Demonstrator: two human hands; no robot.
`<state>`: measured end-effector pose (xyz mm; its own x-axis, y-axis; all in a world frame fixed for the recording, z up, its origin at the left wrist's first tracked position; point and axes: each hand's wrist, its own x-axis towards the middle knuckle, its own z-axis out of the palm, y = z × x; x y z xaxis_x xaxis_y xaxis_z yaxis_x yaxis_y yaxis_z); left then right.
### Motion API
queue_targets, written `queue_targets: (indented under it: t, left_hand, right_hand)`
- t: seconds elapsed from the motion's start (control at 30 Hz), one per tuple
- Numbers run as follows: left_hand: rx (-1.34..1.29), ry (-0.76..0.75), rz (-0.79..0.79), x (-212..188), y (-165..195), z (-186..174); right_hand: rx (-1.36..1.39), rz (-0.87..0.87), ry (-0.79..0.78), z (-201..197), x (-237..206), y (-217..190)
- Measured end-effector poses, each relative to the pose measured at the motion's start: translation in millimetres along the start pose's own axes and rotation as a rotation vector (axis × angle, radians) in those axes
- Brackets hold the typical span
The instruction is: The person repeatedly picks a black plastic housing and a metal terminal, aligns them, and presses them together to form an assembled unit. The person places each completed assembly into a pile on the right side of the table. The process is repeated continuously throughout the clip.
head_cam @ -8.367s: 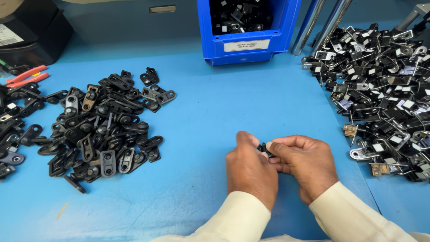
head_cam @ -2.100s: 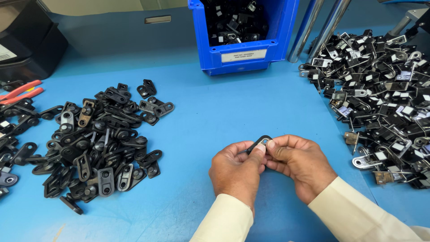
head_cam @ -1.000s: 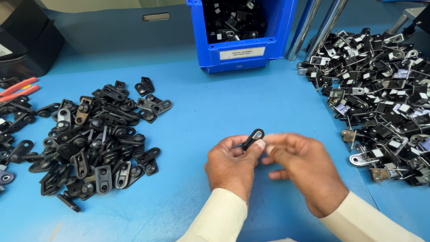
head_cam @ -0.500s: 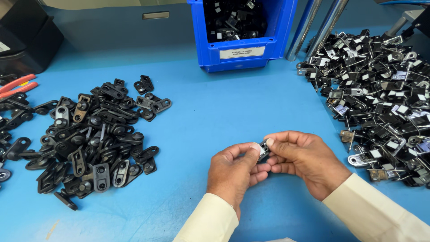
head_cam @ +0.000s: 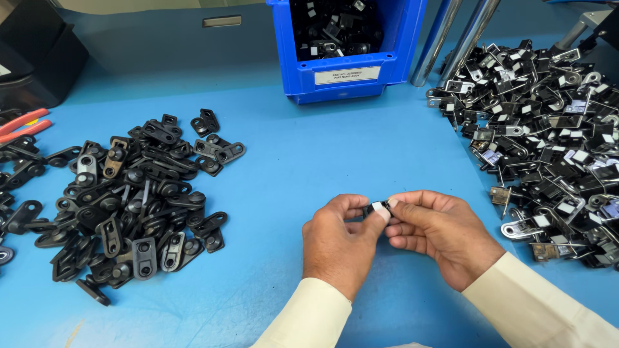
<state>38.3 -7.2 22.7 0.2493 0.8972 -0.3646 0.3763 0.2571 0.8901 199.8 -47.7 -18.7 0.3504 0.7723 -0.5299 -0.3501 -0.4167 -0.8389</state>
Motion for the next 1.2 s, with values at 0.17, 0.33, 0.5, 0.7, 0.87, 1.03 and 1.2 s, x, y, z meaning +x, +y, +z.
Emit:
queue_targets:
  t: [0.17,0.33,0.5,0.7,0.87,1.03,1.2]
  left_hand:
    - [-0.304,-0.002,-0.155,2.7,1.6,-0.6]
    - [-0.374,0.008,-0.225,2.3,0.3,0.5]
    - [-0.054,0.105,-0.156,-3.3,5.9,2.6]
    - [-0.026,0.068,-0.009,-3.1,2.8,-3.3]
    - [0.122,0.049,0.071,-5.9,-4.4,-7.0]
    - [0.388,0.043,0.167,-14.1,-8.3,-18.8]
    - [0.227,0.255,0.181,-3.7,-17.3,-34.9]
  right_hand:
    - [-0.049,-0.018,0.056,6.1,-6.8,0.7]
    - [0.04,0.053,0.072,13.5,-13.4,5.7]
    - [-0.077,-0.047,0.125,21.1,-21.4,5.7]
    - [0.003,-0.004,0.006,14.4,-15.3,-2.5]
    - [-0.109,-0.023,0.005,9.7,-5.8,2.2]
    - [-0.406,0.016,-0.166,16.0,10.7,-25.1]
    - [-0.262,-0.486,-0.138,37.9,41.4,-115.0]
